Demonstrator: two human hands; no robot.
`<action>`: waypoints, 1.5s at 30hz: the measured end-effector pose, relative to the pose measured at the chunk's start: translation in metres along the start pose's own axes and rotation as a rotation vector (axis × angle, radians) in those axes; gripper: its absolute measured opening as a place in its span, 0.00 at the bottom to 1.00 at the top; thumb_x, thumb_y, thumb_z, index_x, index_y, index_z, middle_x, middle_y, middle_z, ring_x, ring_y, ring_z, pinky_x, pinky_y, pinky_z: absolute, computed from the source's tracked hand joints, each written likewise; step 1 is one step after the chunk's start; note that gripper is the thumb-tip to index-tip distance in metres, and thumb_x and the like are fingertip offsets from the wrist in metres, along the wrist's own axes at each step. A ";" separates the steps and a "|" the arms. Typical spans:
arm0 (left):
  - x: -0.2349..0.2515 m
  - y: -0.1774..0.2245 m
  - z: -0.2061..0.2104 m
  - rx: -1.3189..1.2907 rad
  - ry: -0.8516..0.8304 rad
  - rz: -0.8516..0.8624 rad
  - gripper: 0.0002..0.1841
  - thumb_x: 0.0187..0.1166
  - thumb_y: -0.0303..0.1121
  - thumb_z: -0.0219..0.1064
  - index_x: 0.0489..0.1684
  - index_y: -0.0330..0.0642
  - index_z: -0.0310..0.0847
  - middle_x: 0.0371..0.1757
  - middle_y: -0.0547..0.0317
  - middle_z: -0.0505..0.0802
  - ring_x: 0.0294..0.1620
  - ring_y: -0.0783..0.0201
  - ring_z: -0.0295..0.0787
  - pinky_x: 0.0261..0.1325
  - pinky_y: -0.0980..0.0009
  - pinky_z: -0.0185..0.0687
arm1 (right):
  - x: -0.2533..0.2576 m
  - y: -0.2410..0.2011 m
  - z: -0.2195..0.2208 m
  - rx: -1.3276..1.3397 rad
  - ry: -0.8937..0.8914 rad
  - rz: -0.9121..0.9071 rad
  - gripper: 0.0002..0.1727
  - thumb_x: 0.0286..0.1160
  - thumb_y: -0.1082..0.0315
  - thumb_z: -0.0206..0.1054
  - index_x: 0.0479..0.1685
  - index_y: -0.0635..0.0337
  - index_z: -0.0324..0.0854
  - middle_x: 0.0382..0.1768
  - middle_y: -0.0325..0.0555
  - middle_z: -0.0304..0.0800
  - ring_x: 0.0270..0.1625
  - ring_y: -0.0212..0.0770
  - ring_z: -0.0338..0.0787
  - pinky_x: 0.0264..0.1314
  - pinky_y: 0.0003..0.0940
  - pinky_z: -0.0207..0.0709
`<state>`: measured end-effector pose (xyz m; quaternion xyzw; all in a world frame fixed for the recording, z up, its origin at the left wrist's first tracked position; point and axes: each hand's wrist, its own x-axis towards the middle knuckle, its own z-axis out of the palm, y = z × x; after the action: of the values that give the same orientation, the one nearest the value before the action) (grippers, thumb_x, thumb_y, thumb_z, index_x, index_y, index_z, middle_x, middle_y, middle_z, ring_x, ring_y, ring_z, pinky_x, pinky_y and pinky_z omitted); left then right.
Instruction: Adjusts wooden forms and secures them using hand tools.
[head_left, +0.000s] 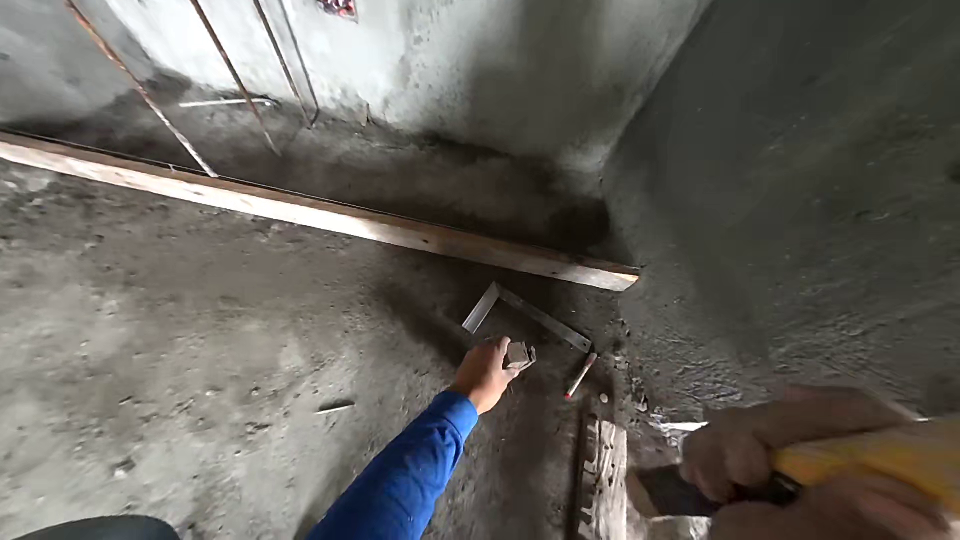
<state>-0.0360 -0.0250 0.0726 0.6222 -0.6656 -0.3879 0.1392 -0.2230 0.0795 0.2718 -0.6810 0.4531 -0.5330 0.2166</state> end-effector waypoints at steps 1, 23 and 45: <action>0.000 -0.001 -0.001 -0.003 -0.002 0.001 0.30 0.78 0.46 0.75 0.77 0.44 0.78 0.61 0.46 0.93 0.63 0.48 0.91 0.69 0.45 0.84 | -0.017 0.017 0.004 -0.084 -0.051 0.092 0.28 0.90 0.39 0.49 0.51 0.55 0.80 0.21 0.33 0.81 0.19 0.27 0.80 0.19 0.30 0.80; -0.003 -0.002 -0.003 0.036 -0.098 0.024 0.30 0.80 0.49 0.71 0.78 0.44 0.75 0.61 0.44 0.92 0.63 0.44 0.90 0.69 0.42 0.84 | -0.070 0.104 0.029 -0.532 -0.533 0.770 0.25 0.89 0.49 0.53 0.61 0.62 0.81 0.29 0.50 0.87 0.30 0.49 0.89 0.38 0.55 0.85; -0.008 -0.006 -0.001 0.085 -0.080 0.010 0.34 0.87 0.46 0.64 0.87 0.37 0.63 0.67 0.38 0.89 0.68 0.44 0.88 0.75 0.46 0.80 | -0.084 0.082 0.019 -0.427 -0.387 0.604 0.25 0.89 0.46 0.53 0.51 0.60 0.84 0.22 0.42 0.84 0.21 0.41 0.85 0.25 0.46 0.84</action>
<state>-0.0294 -0.0177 0.0713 0.6080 -0.6898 -0.3831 0.0876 -0.2389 0.1063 0.1571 -0.6349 0.6836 -0.2016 0.2982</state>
